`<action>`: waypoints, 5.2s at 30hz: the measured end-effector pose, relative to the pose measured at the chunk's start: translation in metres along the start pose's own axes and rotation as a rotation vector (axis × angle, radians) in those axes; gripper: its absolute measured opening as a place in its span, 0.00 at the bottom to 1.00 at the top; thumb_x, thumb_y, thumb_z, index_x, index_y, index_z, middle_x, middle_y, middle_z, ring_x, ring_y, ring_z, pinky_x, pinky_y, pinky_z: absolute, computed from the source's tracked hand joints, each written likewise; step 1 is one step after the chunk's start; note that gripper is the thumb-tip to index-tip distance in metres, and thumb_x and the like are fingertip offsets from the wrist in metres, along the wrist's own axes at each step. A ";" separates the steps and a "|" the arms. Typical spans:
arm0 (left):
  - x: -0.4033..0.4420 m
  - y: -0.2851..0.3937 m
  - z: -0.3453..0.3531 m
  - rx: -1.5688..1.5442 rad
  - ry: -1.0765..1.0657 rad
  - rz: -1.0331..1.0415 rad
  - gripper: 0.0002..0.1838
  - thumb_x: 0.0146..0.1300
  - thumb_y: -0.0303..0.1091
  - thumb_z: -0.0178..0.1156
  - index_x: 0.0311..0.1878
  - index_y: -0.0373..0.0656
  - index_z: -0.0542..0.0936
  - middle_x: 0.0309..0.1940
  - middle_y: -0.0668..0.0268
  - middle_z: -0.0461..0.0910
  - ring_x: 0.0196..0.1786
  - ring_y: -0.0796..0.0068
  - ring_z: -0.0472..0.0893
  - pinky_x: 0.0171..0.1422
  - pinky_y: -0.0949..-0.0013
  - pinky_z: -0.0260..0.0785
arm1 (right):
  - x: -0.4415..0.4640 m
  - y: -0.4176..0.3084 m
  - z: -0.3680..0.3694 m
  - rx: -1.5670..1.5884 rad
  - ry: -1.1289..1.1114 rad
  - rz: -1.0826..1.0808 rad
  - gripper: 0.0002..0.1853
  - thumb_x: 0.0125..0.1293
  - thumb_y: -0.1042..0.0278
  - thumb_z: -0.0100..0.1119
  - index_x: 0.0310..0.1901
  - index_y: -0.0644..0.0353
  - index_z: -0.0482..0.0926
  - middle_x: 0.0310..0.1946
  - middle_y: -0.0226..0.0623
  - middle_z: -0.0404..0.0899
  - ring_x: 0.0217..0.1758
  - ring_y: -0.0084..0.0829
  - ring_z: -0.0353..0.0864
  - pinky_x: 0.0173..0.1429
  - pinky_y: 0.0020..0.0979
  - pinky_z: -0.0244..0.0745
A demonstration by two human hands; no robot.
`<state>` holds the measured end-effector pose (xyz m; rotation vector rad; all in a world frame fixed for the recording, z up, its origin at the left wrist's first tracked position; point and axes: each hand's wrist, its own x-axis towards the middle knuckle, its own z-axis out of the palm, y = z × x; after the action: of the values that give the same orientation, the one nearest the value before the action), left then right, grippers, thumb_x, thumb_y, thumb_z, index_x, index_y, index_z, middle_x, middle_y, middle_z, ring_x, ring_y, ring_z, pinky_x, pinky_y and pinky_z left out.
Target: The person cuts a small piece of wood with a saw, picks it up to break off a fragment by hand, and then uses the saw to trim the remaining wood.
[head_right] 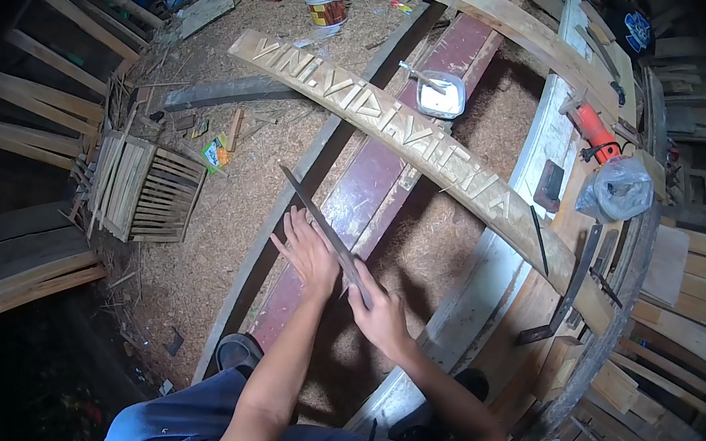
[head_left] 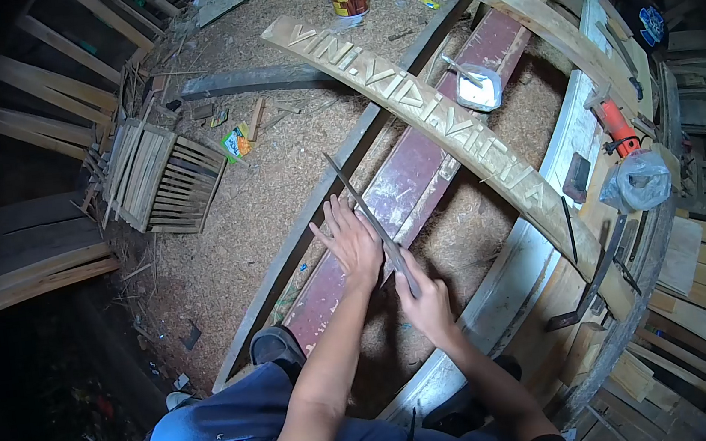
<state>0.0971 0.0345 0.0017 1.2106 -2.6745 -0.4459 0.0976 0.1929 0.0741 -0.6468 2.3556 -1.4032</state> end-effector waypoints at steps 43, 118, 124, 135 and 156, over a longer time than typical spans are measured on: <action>-0.001 -0.002 0.002 -0.003 -0.015 -0.018 0.26 0.80 0.39 0.40 0.73 0.34 0.69 0.79 0.49 0.63 0.85 0.53 0.56 0.87 0.33 0.23 | 0.023 0.004 0.022 -0.039 -0.013 0.049 0.26 0.75 0.61 0.60 0.73 0.49 0.74 0.21 0.56 0.80 0.25 0.59 0.84 0.29 0.52 0.77; 0.024 0.013 0.000 -0.141 0.058 -0.328 0.24 0.81 0.38 0.42 0.74 0.40 0.69 0.63 0.50 0.79 0.73 0.57 0.72 0.81 0.45 0.48 | 0.026 0.003 0.006 0.023 -0.054 0.095 0.25 0.77 0.59 0.58 0.73 0.48 0.74 0.27 0.60 0.83 0.31 0.62 0.86 0.34 0.53 0.80; 0.028 0.014 0.000 -0.145 0.072 -0.326 0.24 0.81 0.38 0.43 0.74 0.41 0.70 0.62 0.51 0.79 0.74 0.57 0.71 0.82 0.45 0.47 | -0.013 0.011 -0.006 -0.007 0.039 -0.002 0.25 0.78 0.56 0.56 0.73 0.49 0.74 0.22 0.60 0.81 0.29 0.64 0.84 0.35 0.57 0.78; 0.026 0.009 0.010 -0.056 0.119 -0.275 0.24 0.80 0.37 0.43 0.75 0.42 0.69 0.62 0.50 0.80 0.72 0.55 0.72 0.83 0.41 0.45 | 0.022 0.002 0.005 -0.107 -0.095 0.108 0.27 0.76 0.61 0.58 0.75 0.51 0.72 0.30 0.58 0.86 0.31 0.61 0.87 0.34 0.54 0.82; 0.030 0.016 0.009 -0.031 0.058 -0.353 0.27 0.81 0.39 0.41 0.80 0.47 0.63 0.77 0.60 0.70 0.81 0.58 0.63 0.86 0.35 0.32 | -0.007 0.009 -0.010 0.047 -0.048 0.062 0.27 0.78 0.56 0.54 0.77 0.46 0.69 0.39 0.64 0.85 0.39 0.64 0.87 0.41 0.56 0.81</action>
<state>0.0637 0.0241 0.0001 1.6656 -2.3988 -0.4885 0.0970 0.2074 0.0709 -0.5827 2.2786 -1.3959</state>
